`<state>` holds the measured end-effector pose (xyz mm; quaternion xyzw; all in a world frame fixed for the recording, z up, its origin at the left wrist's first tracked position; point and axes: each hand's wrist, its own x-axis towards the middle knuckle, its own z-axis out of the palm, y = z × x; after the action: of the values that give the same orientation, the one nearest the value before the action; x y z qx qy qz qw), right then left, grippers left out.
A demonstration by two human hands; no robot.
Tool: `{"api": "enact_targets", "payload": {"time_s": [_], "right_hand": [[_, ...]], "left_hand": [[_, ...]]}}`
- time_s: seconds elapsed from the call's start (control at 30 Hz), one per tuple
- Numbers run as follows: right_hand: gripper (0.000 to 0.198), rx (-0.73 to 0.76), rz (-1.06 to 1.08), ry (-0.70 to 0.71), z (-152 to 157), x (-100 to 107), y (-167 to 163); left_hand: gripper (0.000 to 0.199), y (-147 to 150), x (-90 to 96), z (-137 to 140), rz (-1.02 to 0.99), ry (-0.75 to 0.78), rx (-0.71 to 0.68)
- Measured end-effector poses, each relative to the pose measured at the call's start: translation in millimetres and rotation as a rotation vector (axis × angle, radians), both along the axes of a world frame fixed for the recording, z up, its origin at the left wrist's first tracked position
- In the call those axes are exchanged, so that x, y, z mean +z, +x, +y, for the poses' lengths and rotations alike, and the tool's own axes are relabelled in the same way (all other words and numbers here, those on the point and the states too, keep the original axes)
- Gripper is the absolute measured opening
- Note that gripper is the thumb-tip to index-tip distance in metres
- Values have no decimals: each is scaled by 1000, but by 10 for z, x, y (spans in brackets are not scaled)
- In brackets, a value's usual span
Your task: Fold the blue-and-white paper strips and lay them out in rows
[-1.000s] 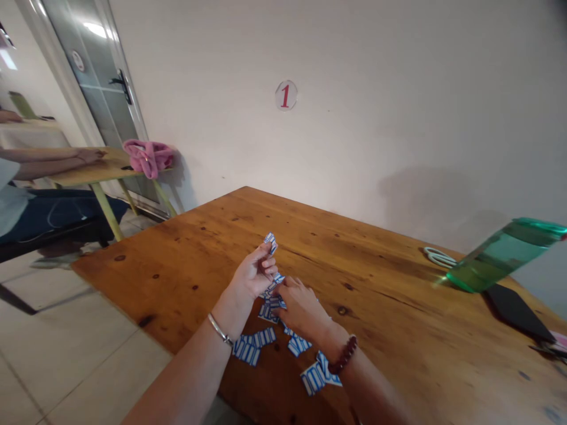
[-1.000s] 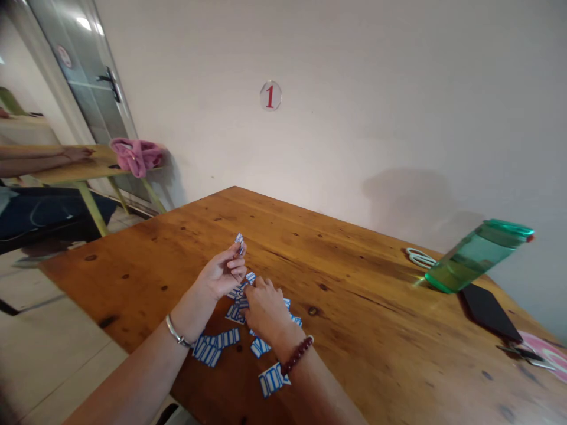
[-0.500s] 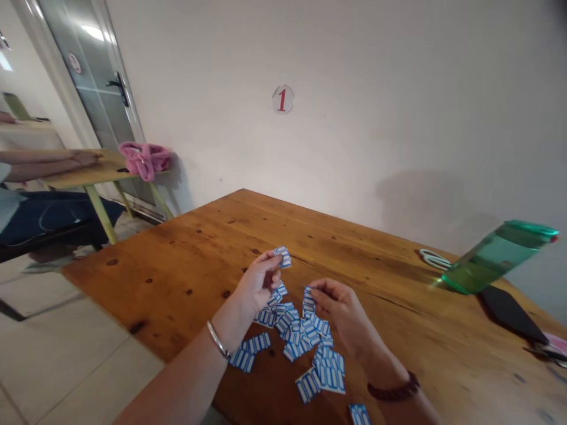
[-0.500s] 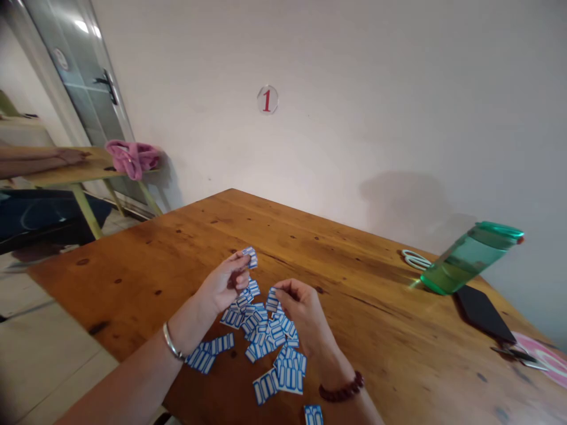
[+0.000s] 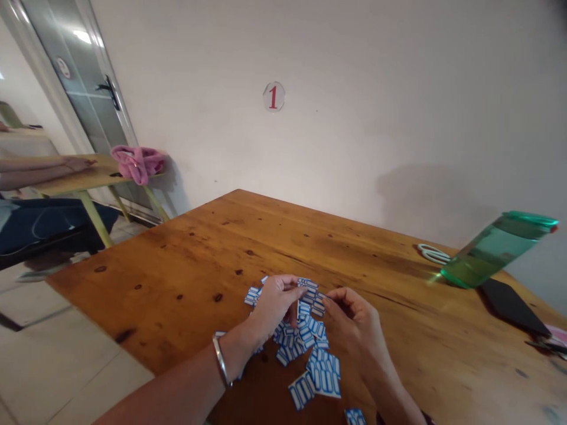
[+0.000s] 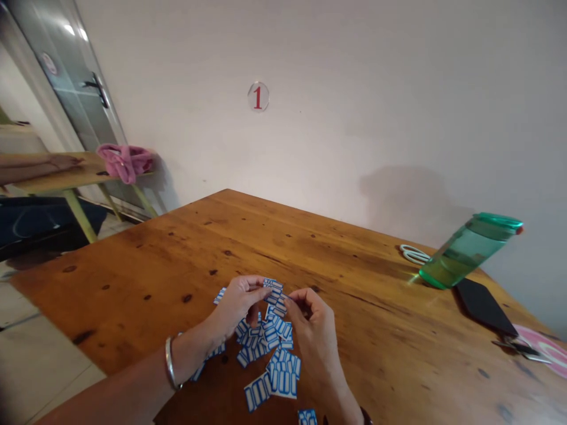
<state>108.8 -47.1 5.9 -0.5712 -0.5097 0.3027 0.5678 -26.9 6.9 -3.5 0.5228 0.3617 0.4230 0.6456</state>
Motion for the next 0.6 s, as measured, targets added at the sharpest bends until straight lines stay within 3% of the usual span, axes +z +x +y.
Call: {"api": "enact_targets", "payload": {"time_s": [0.23, 0.6], "right_hand": [[21, -51, -81, -16, 34, -102, -25], [21, -71, -82, 0, 42, -100, -34]], "left_hand": [[15, 30, -29, -39, 21, -33, -22], [19, 35, -4, -47, 20, -40, -63]]}}
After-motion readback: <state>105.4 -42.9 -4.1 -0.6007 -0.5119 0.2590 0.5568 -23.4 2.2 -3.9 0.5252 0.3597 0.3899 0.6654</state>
